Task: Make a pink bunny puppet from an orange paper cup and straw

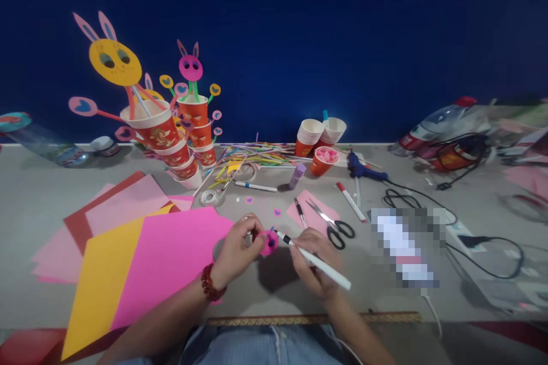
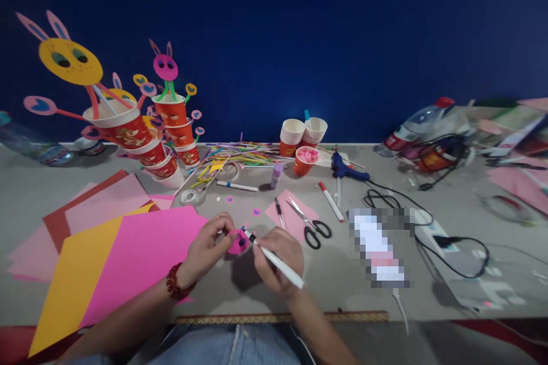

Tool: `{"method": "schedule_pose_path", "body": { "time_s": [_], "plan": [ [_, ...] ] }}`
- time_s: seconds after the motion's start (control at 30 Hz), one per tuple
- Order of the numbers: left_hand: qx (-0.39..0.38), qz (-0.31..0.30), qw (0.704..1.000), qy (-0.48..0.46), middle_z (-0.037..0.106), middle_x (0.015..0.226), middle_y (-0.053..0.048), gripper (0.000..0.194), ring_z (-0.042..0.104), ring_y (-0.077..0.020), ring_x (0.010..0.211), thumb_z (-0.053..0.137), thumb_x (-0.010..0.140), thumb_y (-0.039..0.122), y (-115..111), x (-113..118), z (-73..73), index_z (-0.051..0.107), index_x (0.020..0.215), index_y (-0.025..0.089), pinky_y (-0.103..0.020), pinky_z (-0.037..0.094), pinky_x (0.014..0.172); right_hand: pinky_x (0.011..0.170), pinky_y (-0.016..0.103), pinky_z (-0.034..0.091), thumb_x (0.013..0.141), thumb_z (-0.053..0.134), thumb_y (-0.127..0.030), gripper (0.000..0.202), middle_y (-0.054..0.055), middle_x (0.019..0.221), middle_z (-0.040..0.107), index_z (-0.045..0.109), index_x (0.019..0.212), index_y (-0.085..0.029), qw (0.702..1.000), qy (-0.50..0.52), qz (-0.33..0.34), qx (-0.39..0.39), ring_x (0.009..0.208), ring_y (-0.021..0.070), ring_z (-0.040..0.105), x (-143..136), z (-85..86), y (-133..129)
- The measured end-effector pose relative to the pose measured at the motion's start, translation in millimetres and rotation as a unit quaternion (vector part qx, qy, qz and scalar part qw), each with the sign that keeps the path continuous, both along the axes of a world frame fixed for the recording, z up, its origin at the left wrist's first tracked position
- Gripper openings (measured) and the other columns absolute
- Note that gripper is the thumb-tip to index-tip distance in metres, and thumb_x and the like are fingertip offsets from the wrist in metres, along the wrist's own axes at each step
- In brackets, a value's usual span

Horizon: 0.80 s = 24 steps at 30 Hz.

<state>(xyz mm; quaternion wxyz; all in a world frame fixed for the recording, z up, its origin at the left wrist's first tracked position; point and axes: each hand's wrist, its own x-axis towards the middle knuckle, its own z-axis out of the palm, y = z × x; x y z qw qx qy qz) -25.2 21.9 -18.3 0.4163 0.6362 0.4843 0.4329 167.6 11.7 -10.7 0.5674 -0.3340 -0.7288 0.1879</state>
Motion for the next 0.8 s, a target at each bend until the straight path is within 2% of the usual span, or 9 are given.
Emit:
{"method": "schedule_pose_path", "body": {
  "time_s": [0.33, 0.8],
  "plan": [
    [0.005, -0.019, 1.000, -0.002, 0.054, 0.073, 0.000, 0.019, 0.053, -0.0162, 0.072, 0.057, 0.088, 0.020, -1.7, -0.6, 1.7, 0.054, 0.070, 0.020, -0.027, 0.041, 0.069, 0.055, 0.031, 0.050, 0.081, 0.062, -0.003, 0.028, 0.002, 0.071, 0.067, 0.063, 0.100, -0.023, 0.999, -0.027, 0.016, 0.008, 0.060, 0.0179, 0.059, -3.2, 10.2, 1.9],
    [0.002, -0.023, 1.000, -0.002, 0.055, 0.072, 0.000, 0.020, 0.053, -0.0152, 0.070, 0.057, 0.089, 0.021, -2.3, 0.6, 5.0, 0.054, 0.070, 0.020, -0.026, 0.041, 0.068, 0.055, 0.030, 0.050, 0.081, 0.062, -0.004, 0.022, 0.002, 0.068, 0.066, 0.063, 0.093, -0.021, 0.999, -0.035, 0.018, 0.007, 0.058, 0.0172, 0.058, -2.8, 10.2, 2.2]
  ]
}}
